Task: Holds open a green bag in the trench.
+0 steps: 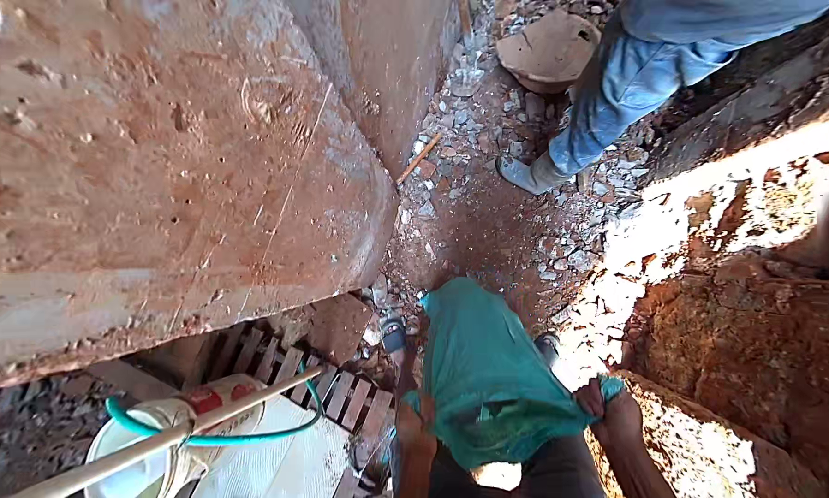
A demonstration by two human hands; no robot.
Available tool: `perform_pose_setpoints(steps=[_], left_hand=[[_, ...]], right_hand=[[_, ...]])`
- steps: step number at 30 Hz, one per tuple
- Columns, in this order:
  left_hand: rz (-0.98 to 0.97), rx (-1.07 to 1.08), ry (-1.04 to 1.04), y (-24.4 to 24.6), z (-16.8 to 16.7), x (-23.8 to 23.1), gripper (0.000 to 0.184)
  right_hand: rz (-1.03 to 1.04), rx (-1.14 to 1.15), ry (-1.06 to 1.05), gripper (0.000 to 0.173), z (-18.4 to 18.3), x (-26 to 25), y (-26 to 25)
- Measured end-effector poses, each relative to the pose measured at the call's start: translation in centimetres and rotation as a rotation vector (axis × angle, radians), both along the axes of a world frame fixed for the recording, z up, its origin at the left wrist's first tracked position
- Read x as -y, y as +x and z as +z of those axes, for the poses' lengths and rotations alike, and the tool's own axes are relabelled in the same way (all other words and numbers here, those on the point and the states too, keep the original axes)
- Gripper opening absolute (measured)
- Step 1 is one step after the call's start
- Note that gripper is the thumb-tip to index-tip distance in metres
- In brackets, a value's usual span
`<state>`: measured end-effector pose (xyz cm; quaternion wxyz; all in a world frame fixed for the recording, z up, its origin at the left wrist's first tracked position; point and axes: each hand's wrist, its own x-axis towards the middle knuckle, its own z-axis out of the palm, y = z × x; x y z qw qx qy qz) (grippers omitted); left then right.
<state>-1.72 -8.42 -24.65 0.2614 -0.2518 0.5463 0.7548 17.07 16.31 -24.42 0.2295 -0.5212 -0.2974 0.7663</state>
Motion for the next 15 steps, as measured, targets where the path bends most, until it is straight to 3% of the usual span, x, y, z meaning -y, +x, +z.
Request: perform_pose_setpoints(steps=[3, 6, 10, 15], left_hand=[[0.028, 0.070, -0.097, 2.7, 0.7, 1.0, 0.054], [-0.042, 0.053, -0.094, 1.2, 3.0, 1.0, 0.051], [-0.124, 0.019, -0.060, -1.9, 9.7, -2.3, 0.046], [-0.433, -0.022, 0.068, -2.5, 20.5, 1.7, 0.051]], right_hand=[[-0.029, 0.221, -0.068, 0.053, 1.7, 2.4, 0.5], [0.022, 0.273, -0.010, 0.050, 3.3, 1.9, -0.6], [0.207, 0.235, 0.191, 0.048, 9.2, -1.8, -2.4], [0.405, 0.196, 0.277, 0.049, 21.7, -2.0, 0.4]])
